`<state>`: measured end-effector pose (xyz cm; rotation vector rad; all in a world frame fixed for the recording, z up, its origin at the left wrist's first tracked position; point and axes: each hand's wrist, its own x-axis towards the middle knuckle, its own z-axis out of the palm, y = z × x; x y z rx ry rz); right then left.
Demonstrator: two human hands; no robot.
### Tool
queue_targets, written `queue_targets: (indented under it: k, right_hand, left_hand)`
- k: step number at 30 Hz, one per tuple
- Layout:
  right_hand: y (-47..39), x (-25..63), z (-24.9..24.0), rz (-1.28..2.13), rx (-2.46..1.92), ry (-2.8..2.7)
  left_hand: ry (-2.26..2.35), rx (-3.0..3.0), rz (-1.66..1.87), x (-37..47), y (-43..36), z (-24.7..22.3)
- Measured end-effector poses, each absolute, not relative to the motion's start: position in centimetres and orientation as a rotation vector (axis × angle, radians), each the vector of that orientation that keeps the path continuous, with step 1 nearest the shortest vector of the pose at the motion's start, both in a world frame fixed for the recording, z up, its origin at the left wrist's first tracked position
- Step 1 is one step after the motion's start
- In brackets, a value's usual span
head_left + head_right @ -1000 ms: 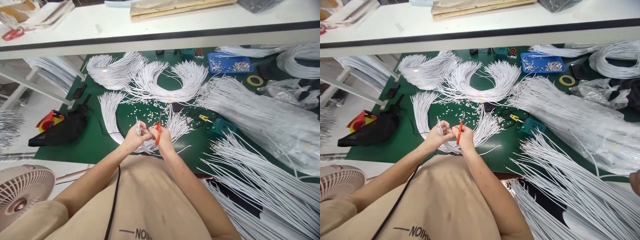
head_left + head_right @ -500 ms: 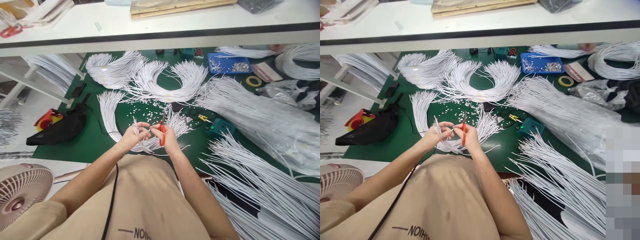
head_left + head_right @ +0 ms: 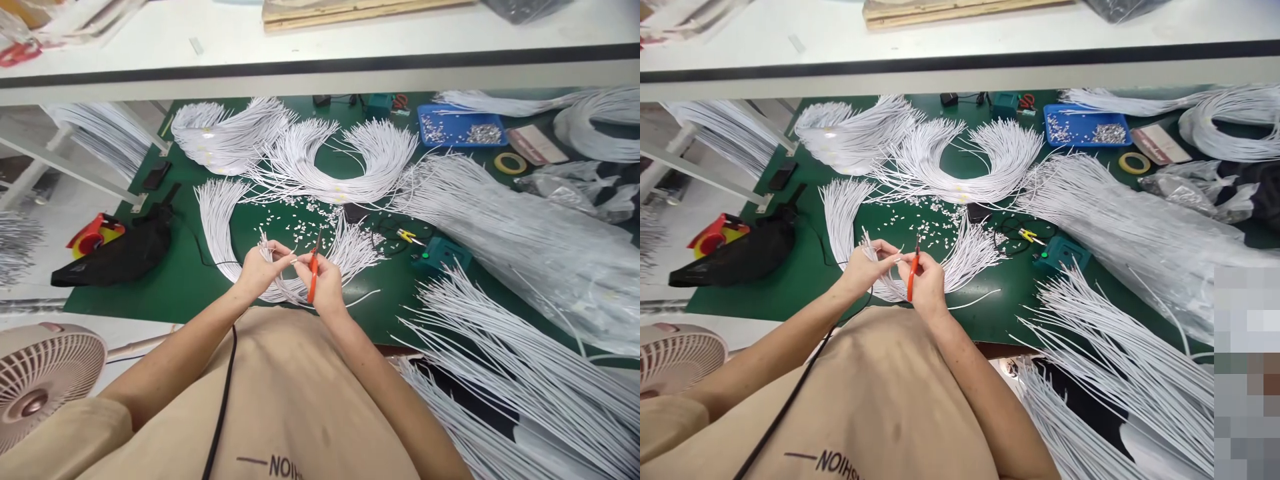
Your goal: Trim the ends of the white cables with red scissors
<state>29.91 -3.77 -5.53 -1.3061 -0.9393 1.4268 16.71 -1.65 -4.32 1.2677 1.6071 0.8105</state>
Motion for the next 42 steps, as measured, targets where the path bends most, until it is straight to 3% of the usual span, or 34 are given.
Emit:
queue_targets:
  k: [6,12,20,23,33,42]
  right_hand:
    - [-2.2,30.7,-5.7,1.319,-1.377,-0.81]
    - [-1.2,30.2,-6.2,1.458,-1.257,-1.009]
    - [-1.0,31.3,-5.7,0.763,-1.479,-1.239]
    - [-0.9,31.7,-5.1,0.658,-1.502,-1.243]
    - [-0.3,29.7,-6.1,1.144,-1.332,-1.434]
    - [-0.6,29.9,-6.3,1.23,-1.568,-1.482]
  left_hand:
    - [1.548,1.176,0.773,16.7,-1.5,-3.8]
    - [1.486,1.185,0.736,16.7,-1.6,-3.7]
    - [1.247,0.851,0.819,16.2,-1.3,-4.9]
    - [1.236,0.728,0.815,16.1,-1.0,-5.0]
    - [1.133,0.835,0.812,16.7,-0.9,-5.5]
    - [1.277,0.901,0.585,16.6,-1.9,-4.6]
